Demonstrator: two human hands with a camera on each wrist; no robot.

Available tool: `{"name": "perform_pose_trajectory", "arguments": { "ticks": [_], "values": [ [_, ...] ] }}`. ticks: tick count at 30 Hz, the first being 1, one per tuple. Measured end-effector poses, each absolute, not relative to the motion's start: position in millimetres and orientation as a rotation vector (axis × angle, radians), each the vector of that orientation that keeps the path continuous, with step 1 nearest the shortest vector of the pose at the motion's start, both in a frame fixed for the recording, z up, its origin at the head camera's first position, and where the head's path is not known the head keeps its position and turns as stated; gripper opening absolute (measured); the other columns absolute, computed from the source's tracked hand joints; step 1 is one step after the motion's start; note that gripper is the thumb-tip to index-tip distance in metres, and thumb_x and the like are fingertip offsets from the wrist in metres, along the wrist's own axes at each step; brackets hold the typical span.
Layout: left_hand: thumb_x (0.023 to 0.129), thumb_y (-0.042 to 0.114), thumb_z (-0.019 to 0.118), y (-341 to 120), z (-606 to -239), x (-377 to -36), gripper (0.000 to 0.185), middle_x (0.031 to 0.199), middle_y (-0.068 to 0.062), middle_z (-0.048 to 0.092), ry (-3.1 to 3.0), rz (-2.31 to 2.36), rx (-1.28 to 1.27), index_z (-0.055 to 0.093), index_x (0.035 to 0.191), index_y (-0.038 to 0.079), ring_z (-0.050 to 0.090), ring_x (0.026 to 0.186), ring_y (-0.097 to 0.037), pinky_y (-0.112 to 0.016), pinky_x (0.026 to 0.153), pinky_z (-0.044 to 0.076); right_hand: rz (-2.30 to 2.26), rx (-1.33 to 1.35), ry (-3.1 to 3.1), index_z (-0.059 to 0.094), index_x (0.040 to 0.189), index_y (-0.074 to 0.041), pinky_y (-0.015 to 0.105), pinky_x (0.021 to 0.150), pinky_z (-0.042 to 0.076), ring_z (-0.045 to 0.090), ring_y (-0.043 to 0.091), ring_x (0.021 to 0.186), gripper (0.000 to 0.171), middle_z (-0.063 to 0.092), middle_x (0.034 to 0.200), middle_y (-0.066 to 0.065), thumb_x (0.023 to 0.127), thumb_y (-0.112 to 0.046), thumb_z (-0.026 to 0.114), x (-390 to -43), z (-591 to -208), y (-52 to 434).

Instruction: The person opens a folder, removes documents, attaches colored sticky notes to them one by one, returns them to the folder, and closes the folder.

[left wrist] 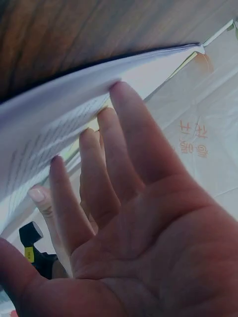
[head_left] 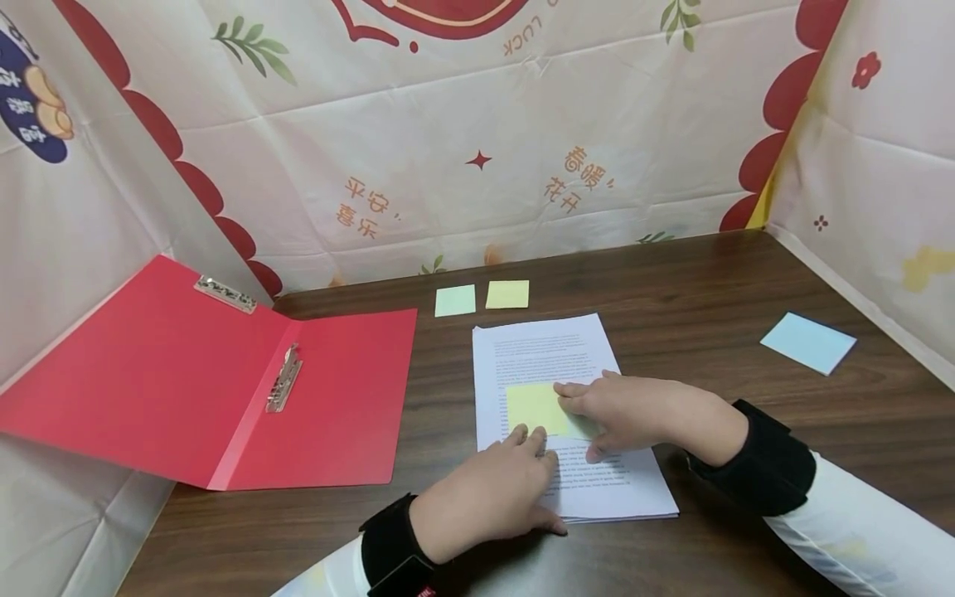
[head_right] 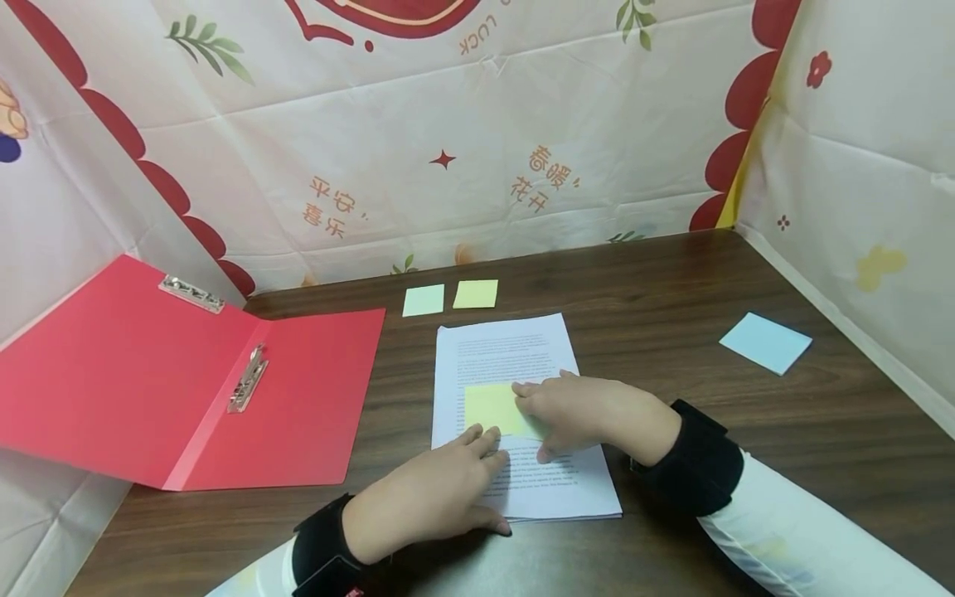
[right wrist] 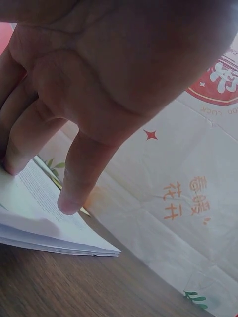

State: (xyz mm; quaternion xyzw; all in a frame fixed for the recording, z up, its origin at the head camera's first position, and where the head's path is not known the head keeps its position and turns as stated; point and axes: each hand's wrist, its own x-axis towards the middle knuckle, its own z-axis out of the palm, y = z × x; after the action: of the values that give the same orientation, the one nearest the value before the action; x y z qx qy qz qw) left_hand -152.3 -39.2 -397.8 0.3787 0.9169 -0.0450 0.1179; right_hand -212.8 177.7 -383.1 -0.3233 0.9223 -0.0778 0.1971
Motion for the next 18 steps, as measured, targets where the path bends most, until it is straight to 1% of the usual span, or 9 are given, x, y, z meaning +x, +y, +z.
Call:
{"name": "perform_pose_trajectory", "arguments": {
  "ticks": [3, 5, 6, 9, 11, 13, 14, 16, 18],
  "values": [
    [0.091, 0.064, 0.074, -40.9, -395.8, -153.9, 0.071, 0.161, -0.016, 0.054, 2.671, -0.08, 1.139, 0.067, 0.143, 0.016, 0.053, 0.148, -0.04, -0.046, 0.117, 0.052, -0.194, -0.924, 2.601, 0.057, 0.152, -0.004, 0.07, 0.125, 0.03, 0.049, 0.035, 0.153, 0.079, 0.046, 0.167, 0.016, 0.085, -0.032, 0.09, -214.3, -382.6, 177.2],
    [0.093, 0.062, 0.073, -42.1, -394.7, -155.4, 0.068, 0.161, -0.017, 0.053, 2.654, -0.049, 1.149, 0.065, 0.145, 0.019, 0.053, 0.148, -0.041, -0.045, 0.119, 0.05, -0.187, -0.955, 2.615, 0.058, 0.152, -0.006, 0.069, 0.124, 0.032, 0.05, 0.036, 0.151, 0.076, 0.044, 0.169, 0.015, 0.087, -0.031, 0.089, -215.5, -380.4, 177.9],
    [0.095, 0.059, 0.072, -42.9, -394.3, -156.3, 0.065, 0.162, -0.016, 0.052, 2.641, -0.03, 1.156, 0.063, 0.146, 0.02, 0.053, 0.148, -0.042, -0.045, 0.12, 0.049, -0.187, -0.974, 2.627, 0.058, 0.152, -0.008, 0.069, 0.122, 0.036, 0.052, 0.039, 0.15, 0.074, 0.042, 0.17, 0.014, 0.089, -0.031, 0.088, -216.2, -378.5, 178.8],
    [0.102, 0.051, 0.068, -45.7, -392.0, -160.2, 0.056, 0.164, -0.014, 0.05, 2.593, 0.049, 1.17, 0.059, 0.148, 0.02, 0.052, 0.149, -0.042, -0.045, 0.122, 0.047, -0.202, -1.06, 2.685, 0.059, 0.153, -0.011, 0.06, 0.113, 0.051, 0.06, 0.041, 0.14, 0.063, 0.036, 0.173, 0.015, 0.095, -0.024, 0.082, -218.2, -369.8, 184.8],
    [0.107, 0.042, 0.064, -48.2, -389.1, -164.5, 0.039, 0.158, -0.008, 0.057, 2.571, 0.131, 1.201, 0.065, 0.137, 0.018, 0.059, 0.144, -0.032, -0.039, 0.117, 0.051, -0.197, -1.1, 2.756, 0.059, 0.152, -0.011, 0.05, 0.1, 0.061, 0.068, 0.038, 0.127, 0.058, 0.036, 0.173, 0.015, 0.098, -0.016, 0.078, -220.0, -361.1, 191.4],
    [0.109, 0.033, 0.06, -51.8, -384.4, -170.3, 0.023, 0.128, -0.003, 0.074, 2.559, 0.272, 1.184, 0.071, 0.118, 0.014, 0.073, 0.115, -0.017, -0.029, 0.098, 0.059, -0.165, -1.12, 2.864, 0.061, 0.15, -0.009, 0.045, 0.091, 0.063, 0.072, 0.033, 0.119, 0.054, 0.041, 0.17, 0.017, 0.098, -0.01, 0.075, -222.9, -351.0, 200.3],
    [0.11, 0.028, 0.059, -54.5, -381.0, -174.0, 0.02, 0.111, -0.001, 0.076, 2.561, 0.357, 1.161, 0.072, 0.11, 0.013, 0.072, 0.098, -0.012, -0.025, 0.087, 0.059, -0.147, -1.097, 2.921, 0.061, 0.15, -0.008, 0.047, 0.092, 0.063, 0.072, 0.034, 0.118, 0.053, 0.043, 0.169, 0.017, 0.098, -0.007, 0.074, -224.4, -345.2, 205.6],
    [0.111, 0.022, 0.056, -62.5, -372.4, -184.4, 0.024, 0.083, 0.001, 0.066, 2.587, 0.558, 1.061, 0.072, 0.098, 0.011, 0.06, 0.072, -0.007, -0.022, 0.068, 0.052, -0.112, -0.992, 3.039, 0.059, 0.15, -0.005, 0.051, 0.094, 0.062, 0.072, 0.039, 0.12, 0.057, 0.046, 0.166, 0.02, 0.095, -0.001, 0.073, -227.9, -332.9, 217.8],
    [0.112, 0.019, 0.055, -75.4, -361.4, -197.2, 0.024, 0.077, 0.0, 0.063, 2.628, 0.796, 0.892, 0.074, 0.101, 0.008, 0.055, 0.067, -0.007, -0.022, 0.064, 0.05, -0.078, -0.803, 3.13, 0.054, 0.153, -0.001, 0.059, 0.096, 0.06, 0.066, 0.046, 0.129, 0.063, 0.045, 0.165, 0.025, 0.093, 0.004, 0.071, -232.3, -321.4, 230.3]
  ]
}}
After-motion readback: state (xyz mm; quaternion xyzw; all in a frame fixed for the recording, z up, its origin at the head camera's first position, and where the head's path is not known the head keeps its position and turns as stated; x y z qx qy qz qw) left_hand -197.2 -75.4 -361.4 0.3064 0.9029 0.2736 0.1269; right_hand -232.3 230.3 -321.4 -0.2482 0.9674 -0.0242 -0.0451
